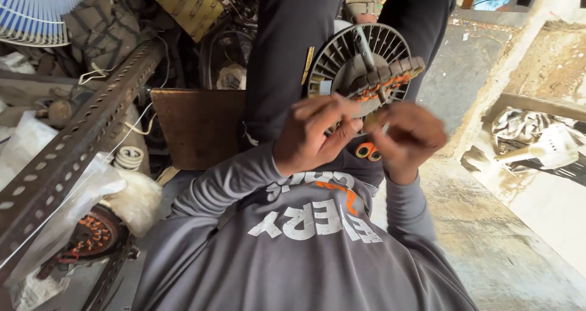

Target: The person sits and cuts small rectangular pieces from a sheet of insulating material using scissors, then presses the cut pieces into the slots of a motor commutator segment, fitting each piece by hand and checking the fit as they work around the part.

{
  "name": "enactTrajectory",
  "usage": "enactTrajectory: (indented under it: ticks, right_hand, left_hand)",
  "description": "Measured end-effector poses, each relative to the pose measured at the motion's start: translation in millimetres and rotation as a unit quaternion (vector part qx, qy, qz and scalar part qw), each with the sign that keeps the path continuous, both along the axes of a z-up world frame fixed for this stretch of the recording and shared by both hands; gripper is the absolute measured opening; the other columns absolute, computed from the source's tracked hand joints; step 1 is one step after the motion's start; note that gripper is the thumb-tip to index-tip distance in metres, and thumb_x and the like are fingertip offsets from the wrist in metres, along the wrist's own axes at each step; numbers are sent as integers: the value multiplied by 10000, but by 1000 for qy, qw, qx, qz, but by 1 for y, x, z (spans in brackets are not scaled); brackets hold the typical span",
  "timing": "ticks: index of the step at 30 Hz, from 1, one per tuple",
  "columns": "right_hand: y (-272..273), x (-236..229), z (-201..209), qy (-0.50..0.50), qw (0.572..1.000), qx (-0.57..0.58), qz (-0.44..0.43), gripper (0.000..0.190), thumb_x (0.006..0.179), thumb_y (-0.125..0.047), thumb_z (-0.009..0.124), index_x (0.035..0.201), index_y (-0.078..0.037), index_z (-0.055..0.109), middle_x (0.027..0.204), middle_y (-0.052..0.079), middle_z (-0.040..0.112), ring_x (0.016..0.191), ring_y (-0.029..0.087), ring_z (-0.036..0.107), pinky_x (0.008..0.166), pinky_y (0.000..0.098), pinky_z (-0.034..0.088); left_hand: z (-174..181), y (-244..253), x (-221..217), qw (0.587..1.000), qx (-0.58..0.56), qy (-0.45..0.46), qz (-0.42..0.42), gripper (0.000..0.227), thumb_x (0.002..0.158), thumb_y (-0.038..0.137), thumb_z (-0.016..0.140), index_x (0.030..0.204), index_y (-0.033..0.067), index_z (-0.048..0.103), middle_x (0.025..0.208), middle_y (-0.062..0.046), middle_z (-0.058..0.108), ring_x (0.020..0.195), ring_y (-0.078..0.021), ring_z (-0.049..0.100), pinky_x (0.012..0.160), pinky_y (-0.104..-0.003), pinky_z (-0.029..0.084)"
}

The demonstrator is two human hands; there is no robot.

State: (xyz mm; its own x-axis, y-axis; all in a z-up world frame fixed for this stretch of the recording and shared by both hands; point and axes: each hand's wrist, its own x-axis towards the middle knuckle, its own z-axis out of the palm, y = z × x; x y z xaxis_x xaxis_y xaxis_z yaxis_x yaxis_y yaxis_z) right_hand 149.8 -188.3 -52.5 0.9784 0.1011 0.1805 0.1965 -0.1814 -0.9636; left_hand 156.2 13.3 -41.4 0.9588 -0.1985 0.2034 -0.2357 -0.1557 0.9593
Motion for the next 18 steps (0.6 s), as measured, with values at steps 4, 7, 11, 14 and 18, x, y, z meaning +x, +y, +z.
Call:
enactTrajectory:
  ticks: [4, 7, 11, 14, 18]
  right_hand:
    - [10, 15, -13, 3, 992, 34, -118, 166, 892, 58, 826, 1002, 43, 702, 983, 107, 680, 809, 158, 671, 707, 256, 539]
    - [16, 11, -24, -9, 981, 17, -194, 172, 888, 104, 820, 1000, 58, 698, 980, 103, 660, 818, 147, 655, 681, 227, 512]
    - [23, 4, -29, -18, 968, 16, -252, 162, 919, 127, 784, 1023, 48, 689, 1018, 99, 647, 852, 145, 659, 731, 222, 523]
    - [23, 0, -35, -17, 960, 38, -277, 162, 938, 116, 780, 1035, 37, 678, 1032, 104, 648, 859, 144, 668, 760, 232, 542]
    - [21, -3, -38, -4, 954, 46, -296, 169, 925, 99, 795, 1023, 41, 670, 999, 112, 651, 832, 137, 666, 733, 227, 539]
  left_hand:
    - [-12, -13, 26, 996, 25, -60, 59, 254, 1091, 216, 618, 1260, 28, 598, 1182, -127, 664, 1045, -274, 666, 905, -390, 550]
    - [-29, -21, 30, 995, -97, 31, -4, 405, 1132, 261, 562, 1447, 12, 512, 1400, -152, 613, 1269, -258, 646, 1082, -340, 555]
    - [-44, -29, 31, 982, -165, 77, -52, 392, 1161, 242, 524, 1468, 0, 501, 1451, -171, 612, 1323, -289, 638, 1152, -357, 533]
    - [-49, -30, 32, 977, -177, 88, -76, 394, 1160, 257, 504, 1460, 1, 512, 1445, -165, 617, 1321, -285, 643, 1143, -359, 549]
    - [-55, -28, 31, 980, -156, 79, -96, 372, 1165, 270, 514, 1432, 12, 544, 1444, -178, 623, 1341, -312, 626, 1139, -377, 555]
